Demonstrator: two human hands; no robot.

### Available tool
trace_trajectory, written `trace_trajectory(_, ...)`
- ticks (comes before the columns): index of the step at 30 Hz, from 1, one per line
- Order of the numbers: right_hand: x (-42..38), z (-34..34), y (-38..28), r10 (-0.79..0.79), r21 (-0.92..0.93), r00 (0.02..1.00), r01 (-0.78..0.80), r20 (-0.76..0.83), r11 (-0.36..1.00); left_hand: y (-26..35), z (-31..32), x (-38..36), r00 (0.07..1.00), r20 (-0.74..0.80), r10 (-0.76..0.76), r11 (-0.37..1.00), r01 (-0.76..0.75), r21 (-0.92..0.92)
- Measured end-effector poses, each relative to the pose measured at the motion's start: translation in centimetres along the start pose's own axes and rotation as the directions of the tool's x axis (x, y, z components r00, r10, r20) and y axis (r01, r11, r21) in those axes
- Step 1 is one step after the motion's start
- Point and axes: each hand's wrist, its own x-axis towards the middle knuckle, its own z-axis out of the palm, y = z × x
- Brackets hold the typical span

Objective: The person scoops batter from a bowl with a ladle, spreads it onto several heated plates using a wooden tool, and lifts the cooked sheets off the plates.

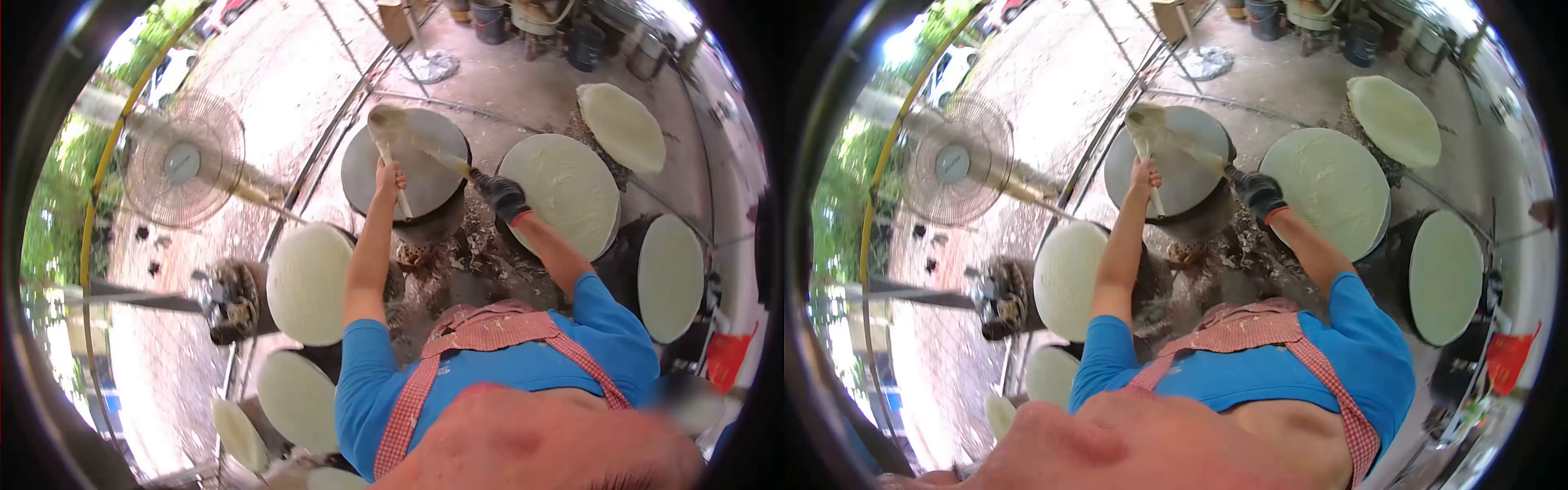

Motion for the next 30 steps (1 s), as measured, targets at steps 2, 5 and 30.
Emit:
trace_trajectory(2, 1.1, 7.7, 2.6, 0.099, -0.141, 0.995, -0.097, 0.006, 0.985, -3.5, -3.8, 7.3, 0.960, -0.136, 0.244, 0.842, -0.140, 0.521)
trace_trajectory(5, 4.1, 12.4, 6.4, 0.076, 0.434, 0.997, -0.073, 0.010, 0.898, -0.4, -4.2, 3.0, 0.787, -0.062, 0.614, 0.114, -0.010, 0.993)
trace_trajectory(30, 10.3, 17.1, -7.1, 0.143, 0.468, 0.990, -0.125, -0.003, 0.875, -5.1, -16.4, -15.9, 0.972, -0.174, 0.160, 0.853, -0.047, 0.519)
